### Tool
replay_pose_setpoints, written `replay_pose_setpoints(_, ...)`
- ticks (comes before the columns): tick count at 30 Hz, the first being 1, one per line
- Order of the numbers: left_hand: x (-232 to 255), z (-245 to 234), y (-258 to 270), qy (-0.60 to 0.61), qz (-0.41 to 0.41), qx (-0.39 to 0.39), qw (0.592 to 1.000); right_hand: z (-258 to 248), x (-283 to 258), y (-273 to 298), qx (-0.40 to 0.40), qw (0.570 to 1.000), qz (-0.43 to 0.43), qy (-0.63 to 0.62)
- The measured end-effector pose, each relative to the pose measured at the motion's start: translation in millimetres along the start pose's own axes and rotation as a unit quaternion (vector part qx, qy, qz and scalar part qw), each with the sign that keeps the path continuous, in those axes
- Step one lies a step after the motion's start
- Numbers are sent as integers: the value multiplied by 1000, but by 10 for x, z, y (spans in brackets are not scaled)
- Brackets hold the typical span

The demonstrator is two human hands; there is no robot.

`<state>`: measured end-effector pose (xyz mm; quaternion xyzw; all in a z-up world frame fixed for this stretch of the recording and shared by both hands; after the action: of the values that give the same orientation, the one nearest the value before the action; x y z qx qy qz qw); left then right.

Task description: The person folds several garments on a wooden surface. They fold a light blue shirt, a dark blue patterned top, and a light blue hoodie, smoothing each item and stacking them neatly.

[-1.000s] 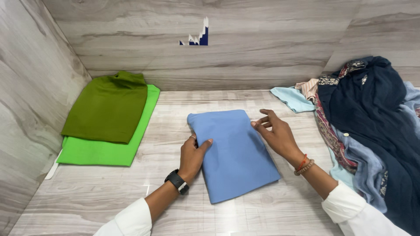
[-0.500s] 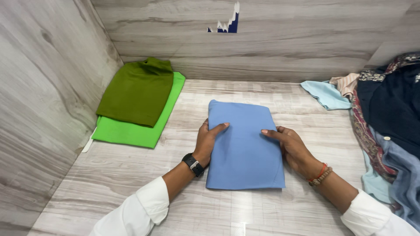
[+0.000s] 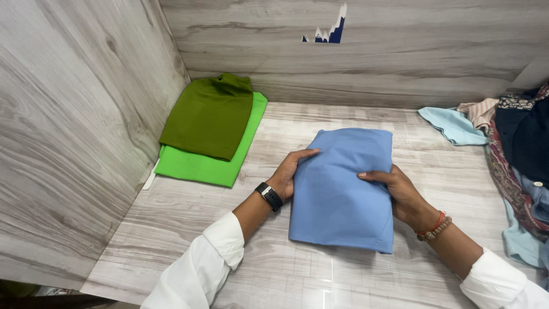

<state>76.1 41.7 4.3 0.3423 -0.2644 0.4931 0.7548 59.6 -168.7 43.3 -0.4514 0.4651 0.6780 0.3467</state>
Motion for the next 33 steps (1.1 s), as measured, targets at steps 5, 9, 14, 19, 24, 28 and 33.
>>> replay_pose_setpoints(5,413,-91,96,-89,-16,-68,994,275,-305,-76,-20,997,-69,-30)
replay_pose_setpoints(9,764,-306,260,-178,0,-96,979,573,-499,-248,-30,996,-82,-31)
replay_pose_setpoints(14,1545,-775,492,-218,114,-32,969,1149,-576,-538,-67,994,-89,-21)
replay_pose_setpoints(19,2234,-1236,862,-188,273,53,942,1882,-710,-1040,-112,986,-123,-12)
replay_pose_setpoints(24,3156,-1459,1122,-353,455,139,806,2558,-988,-1868,-114,967,-225,-17)
replay_pose_setpoints(28,3233,-1770,1139,-679,270,469,495,2965,-743,-2267,41,910,-356,207)
replay_pose_setpoints(33,2367,-1731,539,-768,280,356,452,3012,-336,-2481,103,891,-362,254)
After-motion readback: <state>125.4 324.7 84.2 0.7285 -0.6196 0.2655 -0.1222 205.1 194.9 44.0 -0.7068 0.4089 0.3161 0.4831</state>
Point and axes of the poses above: each hand's wrist, its own y-axis away from the middle knuckle, its own z-axis out of the palm, x = y × z, the point moved 8 cm from there along -y, towards the middle knuckle, and after that the axes turned 1 degree about z, right-handed, at the moved point
